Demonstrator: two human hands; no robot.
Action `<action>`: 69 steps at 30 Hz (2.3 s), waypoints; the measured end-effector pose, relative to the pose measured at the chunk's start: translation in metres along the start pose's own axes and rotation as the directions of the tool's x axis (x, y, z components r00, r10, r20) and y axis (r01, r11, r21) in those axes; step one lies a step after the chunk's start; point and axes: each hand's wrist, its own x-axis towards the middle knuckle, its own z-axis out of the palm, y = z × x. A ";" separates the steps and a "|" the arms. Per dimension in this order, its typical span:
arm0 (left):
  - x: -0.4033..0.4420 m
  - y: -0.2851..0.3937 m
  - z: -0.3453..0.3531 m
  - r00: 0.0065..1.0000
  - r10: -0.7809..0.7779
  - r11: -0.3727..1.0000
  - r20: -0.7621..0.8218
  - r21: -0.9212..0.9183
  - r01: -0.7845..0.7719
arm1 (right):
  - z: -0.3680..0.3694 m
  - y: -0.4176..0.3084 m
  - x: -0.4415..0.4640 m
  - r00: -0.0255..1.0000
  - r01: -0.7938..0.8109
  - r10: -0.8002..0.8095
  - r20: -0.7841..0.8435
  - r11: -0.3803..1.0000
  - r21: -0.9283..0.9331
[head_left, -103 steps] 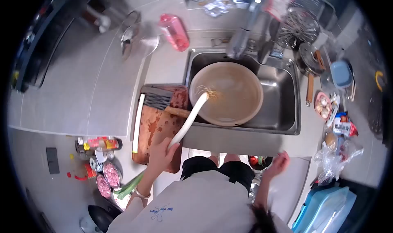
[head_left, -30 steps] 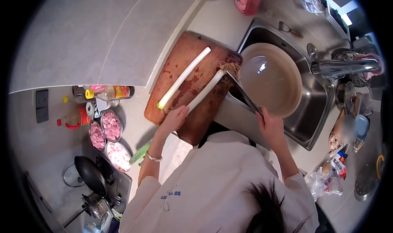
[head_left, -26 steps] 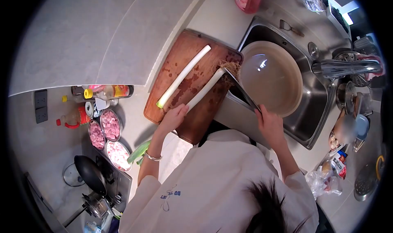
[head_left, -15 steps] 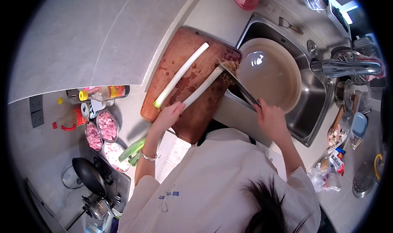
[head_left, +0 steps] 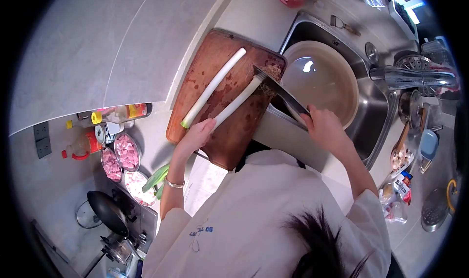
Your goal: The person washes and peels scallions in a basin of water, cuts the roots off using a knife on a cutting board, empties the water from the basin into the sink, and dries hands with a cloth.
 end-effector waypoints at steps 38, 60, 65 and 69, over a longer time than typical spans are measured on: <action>-0.081 -0.008 0.047 0.691 0.524 0.650 -0.498 0.758 0.052 | 0.071 -0.006 0.161 0.795 0.184 -0.174 -0.581 0.982 -0.043; -0.092 -0.011 0.036 0.510 0.797 0.341 -0.324 0.938 0.063 | 0.000 -0.043 0.067 0.702 0.707 -0.611 -0.365 0.542 0.454; -0.095 -0.005 0.037 0.525 0.825 0.291 -0.211 0.954 -0.074 | -0.005 -0.017 0.049 0.796 0.538 -0.574 -0.193 0.524 0.660; -0.100 0.003 0.041 0.572 0.808 0.294 -0.138 0.937 -0.189 | -0.015 0.005 0.029 0.841 0.216 -0.539 -0.047 0.256 0.942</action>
